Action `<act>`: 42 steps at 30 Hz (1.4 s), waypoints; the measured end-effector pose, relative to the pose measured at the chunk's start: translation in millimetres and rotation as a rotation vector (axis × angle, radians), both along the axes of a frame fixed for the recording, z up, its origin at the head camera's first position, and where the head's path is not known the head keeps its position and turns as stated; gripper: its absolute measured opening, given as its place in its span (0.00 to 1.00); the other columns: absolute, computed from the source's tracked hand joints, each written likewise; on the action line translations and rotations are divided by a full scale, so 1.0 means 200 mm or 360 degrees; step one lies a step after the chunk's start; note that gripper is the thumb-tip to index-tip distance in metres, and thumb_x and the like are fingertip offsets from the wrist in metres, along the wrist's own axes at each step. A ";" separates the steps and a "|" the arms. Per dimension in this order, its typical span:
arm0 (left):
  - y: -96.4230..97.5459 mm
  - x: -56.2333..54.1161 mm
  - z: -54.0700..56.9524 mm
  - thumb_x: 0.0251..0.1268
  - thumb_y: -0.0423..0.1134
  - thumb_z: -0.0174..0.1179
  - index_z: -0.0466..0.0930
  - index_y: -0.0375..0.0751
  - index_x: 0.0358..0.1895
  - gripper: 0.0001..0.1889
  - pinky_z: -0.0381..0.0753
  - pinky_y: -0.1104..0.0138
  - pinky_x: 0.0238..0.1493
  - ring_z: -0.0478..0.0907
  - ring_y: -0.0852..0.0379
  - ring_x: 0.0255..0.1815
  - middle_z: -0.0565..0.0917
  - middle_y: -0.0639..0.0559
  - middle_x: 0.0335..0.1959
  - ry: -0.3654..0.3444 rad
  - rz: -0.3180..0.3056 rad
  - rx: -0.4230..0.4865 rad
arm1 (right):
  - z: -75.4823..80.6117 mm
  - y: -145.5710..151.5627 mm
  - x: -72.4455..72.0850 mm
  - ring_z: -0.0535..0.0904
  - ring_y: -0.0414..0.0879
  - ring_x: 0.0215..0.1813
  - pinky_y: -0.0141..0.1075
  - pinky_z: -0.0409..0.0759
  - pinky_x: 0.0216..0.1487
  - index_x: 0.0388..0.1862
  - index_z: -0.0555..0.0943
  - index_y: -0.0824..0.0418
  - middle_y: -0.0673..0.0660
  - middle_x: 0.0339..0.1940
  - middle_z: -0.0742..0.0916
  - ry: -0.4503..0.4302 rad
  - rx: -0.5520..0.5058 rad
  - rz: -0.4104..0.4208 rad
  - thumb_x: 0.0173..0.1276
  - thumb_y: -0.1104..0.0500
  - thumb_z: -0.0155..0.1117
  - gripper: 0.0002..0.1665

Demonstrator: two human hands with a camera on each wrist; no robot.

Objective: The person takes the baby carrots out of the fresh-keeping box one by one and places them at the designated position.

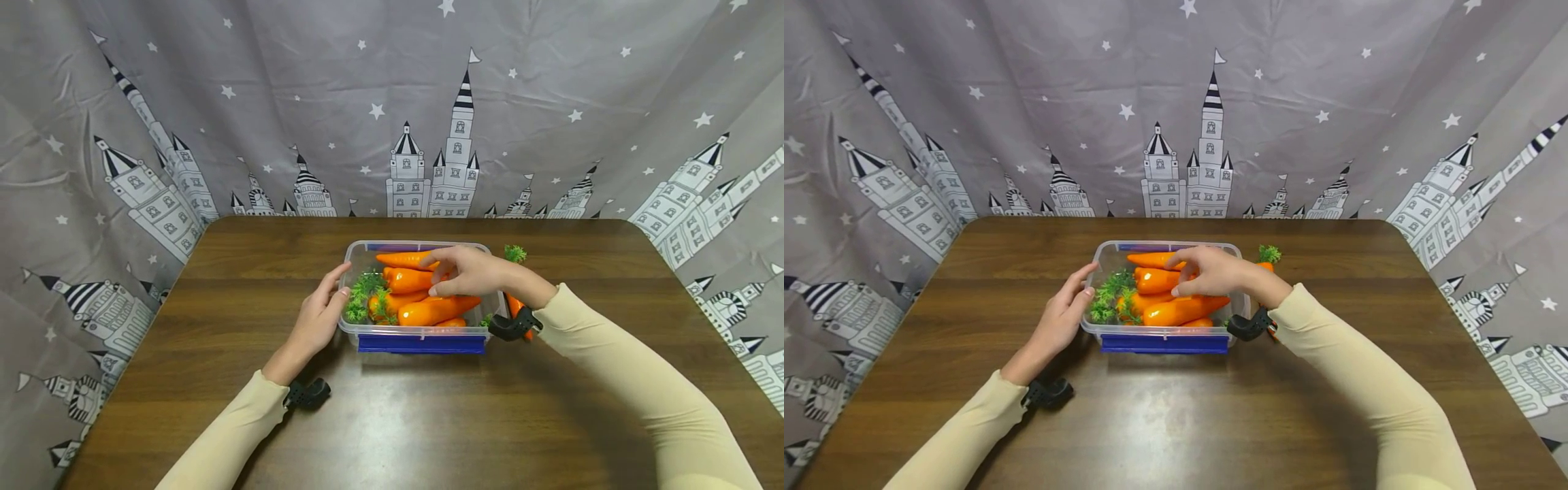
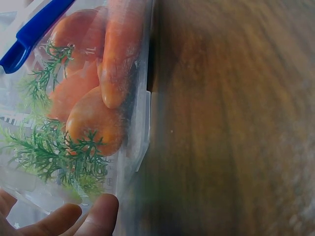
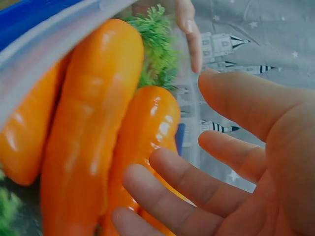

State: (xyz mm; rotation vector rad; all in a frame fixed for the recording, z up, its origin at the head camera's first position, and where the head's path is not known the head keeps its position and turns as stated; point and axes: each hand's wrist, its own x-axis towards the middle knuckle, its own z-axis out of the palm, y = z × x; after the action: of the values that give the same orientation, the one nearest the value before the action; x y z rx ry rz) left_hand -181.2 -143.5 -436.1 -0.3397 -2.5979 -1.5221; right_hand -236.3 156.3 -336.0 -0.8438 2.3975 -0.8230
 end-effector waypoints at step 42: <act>0.00 -0.01 -0.01 0.81 0.41 0.46 0.64 0.48 0.78 0.25 0.81 0.51 0.51 0.85 0.41 0.51 0.83 0.33 0.59 0.0003 0.0000 0.0005 | -0.06 -0.23 0.01 0.76 0.49 0.58 0.42 0.77 0.60 0.76 0.71 0.50 0.55 0.67 0.80 -0.0188 0.0449 0.0479 0.67 0.65 0.63 0.38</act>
State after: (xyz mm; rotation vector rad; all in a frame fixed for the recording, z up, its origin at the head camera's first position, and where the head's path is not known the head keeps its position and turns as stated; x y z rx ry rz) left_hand -182.6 -143.9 -438.1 -0.3410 -2.5934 -1.5252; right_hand -234.3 110.5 -348.6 -0.9770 2.1463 -0.3953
